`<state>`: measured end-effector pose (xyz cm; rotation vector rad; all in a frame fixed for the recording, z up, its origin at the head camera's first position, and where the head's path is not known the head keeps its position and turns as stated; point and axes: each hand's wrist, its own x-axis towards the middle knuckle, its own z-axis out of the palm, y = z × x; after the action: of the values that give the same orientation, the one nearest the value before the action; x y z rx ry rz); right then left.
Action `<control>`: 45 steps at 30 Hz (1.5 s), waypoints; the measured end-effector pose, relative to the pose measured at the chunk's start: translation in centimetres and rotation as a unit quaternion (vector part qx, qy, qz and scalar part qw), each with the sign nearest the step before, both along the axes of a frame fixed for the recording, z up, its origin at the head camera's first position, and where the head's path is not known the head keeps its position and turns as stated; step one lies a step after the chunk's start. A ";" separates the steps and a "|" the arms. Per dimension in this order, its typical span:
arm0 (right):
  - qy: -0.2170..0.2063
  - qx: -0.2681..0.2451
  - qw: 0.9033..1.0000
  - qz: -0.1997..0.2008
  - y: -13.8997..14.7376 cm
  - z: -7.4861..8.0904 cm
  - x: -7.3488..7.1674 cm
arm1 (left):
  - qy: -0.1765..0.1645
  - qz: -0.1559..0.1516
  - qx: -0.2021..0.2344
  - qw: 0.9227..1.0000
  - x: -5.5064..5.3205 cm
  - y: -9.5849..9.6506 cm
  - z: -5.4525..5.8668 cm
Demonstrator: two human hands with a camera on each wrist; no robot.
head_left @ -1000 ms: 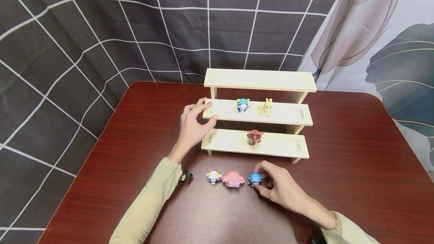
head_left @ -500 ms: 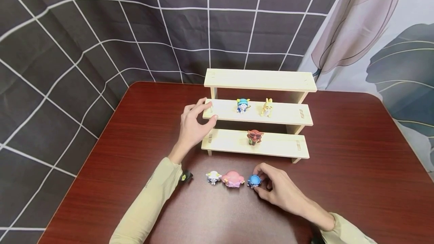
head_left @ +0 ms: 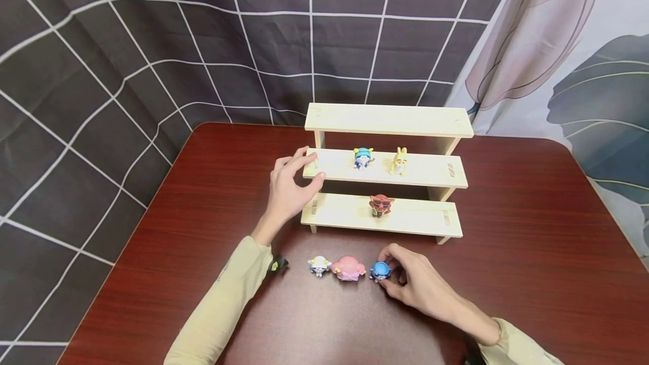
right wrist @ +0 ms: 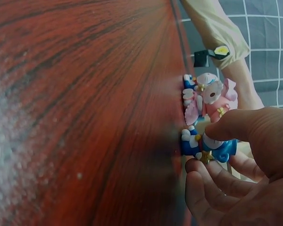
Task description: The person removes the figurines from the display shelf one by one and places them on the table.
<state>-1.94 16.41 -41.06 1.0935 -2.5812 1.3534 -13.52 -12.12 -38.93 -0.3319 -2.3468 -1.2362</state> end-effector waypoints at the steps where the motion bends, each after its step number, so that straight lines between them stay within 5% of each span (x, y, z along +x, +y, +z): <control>1: -0.001 0.000 1.000 0.001 0.0 0.0 0.0 | 0.001 0.000 0.000 1.000 0.0 0.0 0.0; 29: 0.007 0.010 1.000 0.001 0.8 0.4 -0.1 | 0.002 0.000 0.002 1.000 0.1 0.0 0.1; 45: 0.041 -0.004 0.998 -0.038 2.5 2.7 -1.0 | 0.000 0.001 0.000 1.000 0.1 0.0 0.1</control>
<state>-2.91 18.89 -38.39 1.0164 -2.5303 1.2730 -13.44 -12.09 -38.84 -0.3303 -2.3469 -1.2351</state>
